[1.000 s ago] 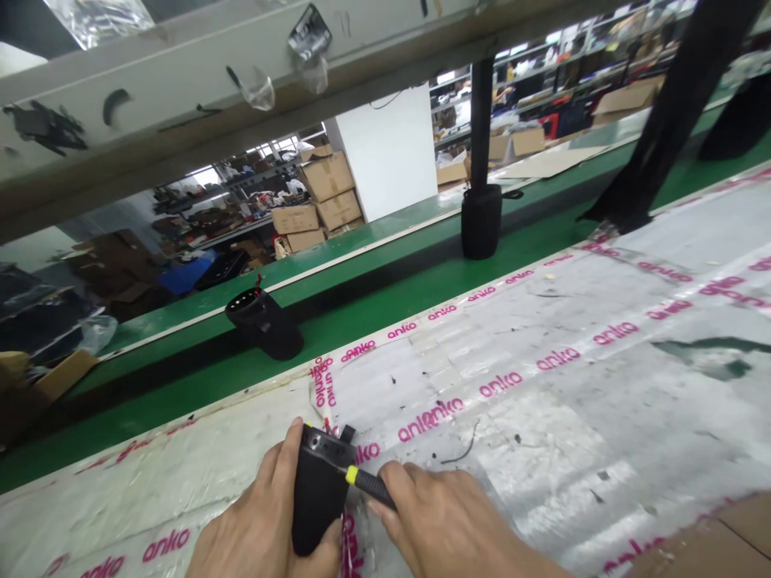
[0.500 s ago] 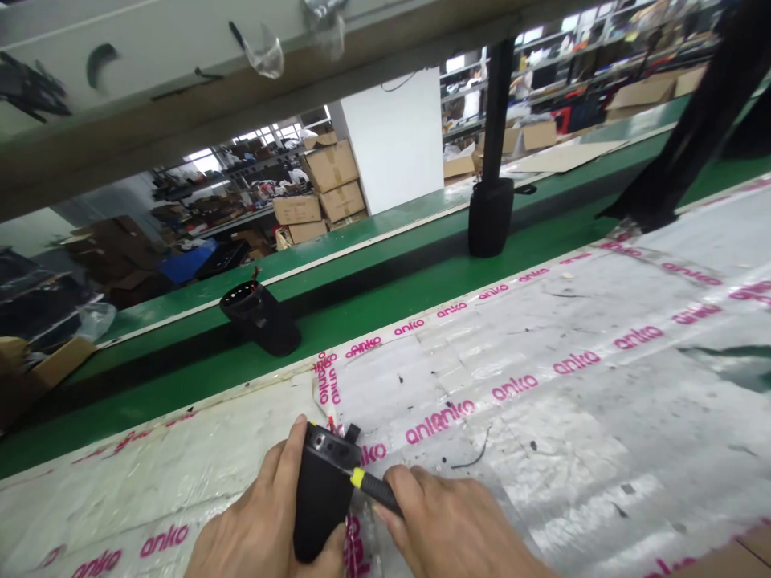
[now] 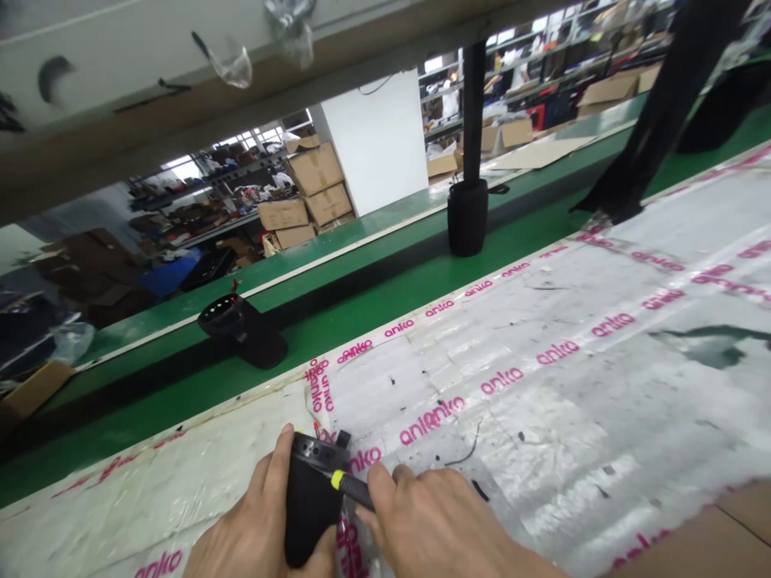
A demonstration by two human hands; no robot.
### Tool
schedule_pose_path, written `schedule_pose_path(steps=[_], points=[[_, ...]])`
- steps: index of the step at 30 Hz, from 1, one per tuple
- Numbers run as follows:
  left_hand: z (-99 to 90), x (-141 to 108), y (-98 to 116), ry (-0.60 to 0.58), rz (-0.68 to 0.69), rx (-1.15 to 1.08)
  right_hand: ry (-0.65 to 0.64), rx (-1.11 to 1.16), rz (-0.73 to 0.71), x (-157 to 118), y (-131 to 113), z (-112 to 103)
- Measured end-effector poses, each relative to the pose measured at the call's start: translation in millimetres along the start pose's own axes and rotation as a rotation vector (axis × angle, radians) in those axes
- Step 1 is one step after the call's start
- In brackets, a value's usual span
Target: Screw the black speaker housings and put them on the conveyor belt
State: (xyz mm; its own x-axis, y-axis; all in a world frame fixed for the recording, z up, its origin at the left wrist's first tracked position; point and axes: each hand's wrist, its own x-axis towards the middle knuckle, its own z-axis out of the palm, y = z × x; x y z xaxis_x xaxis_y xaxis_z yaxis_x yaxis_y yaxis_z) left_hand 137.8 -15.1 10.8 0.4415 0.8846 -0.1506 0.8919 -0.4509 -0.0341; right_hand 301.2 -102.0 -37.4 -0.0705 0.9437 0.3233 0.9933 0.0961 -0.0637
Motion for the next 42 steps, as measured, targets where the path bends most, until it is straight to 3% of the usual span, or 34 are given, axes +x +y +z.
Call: schedule_pose_path(steps=[7,13,17,22,25,27,29,33,37,42], points=[[5.6,10,-45,-0.239,-0.014,-0.361,0.010,0.027,0.033,-4,-4,4],[3.3,4,-24,-0.087,-0.039,-0.251,-0.140,0.066,-0.023,-1,3,2],[-1.3,6,-27,-0.097,-0.044,-0.281,-0.158,0.096,-0.021,-3,0,16],[-5.4,8,-40,-0.147,0.078,-0.605,0.071,0.376,0.012,-19,1,15],[-3.5,6,-38,-0.153,0.085,-0.781,0.272,0.631,0.188,-29,9,15],[0.5,4,-37,-0.127,0.048,-0.823,0.337,0.820,0.340,-31,14,23],[4.1,3,-36,-0.110,0.017,-0.793,0.318,0.994,0.444,-29,18,32],[-0.8,1,-33,-0.120,-0.042,-0.584,0.234,1.156,0.487,-22,19,41],[-14.6,1,-22,0.064,-0.067,-0.189,0.207,1.164,0.485,-20,15,39],[-13.2,2,-15,0.013,-0.019,-0.016,0.280,1.016,0.512,-25,13,45]])
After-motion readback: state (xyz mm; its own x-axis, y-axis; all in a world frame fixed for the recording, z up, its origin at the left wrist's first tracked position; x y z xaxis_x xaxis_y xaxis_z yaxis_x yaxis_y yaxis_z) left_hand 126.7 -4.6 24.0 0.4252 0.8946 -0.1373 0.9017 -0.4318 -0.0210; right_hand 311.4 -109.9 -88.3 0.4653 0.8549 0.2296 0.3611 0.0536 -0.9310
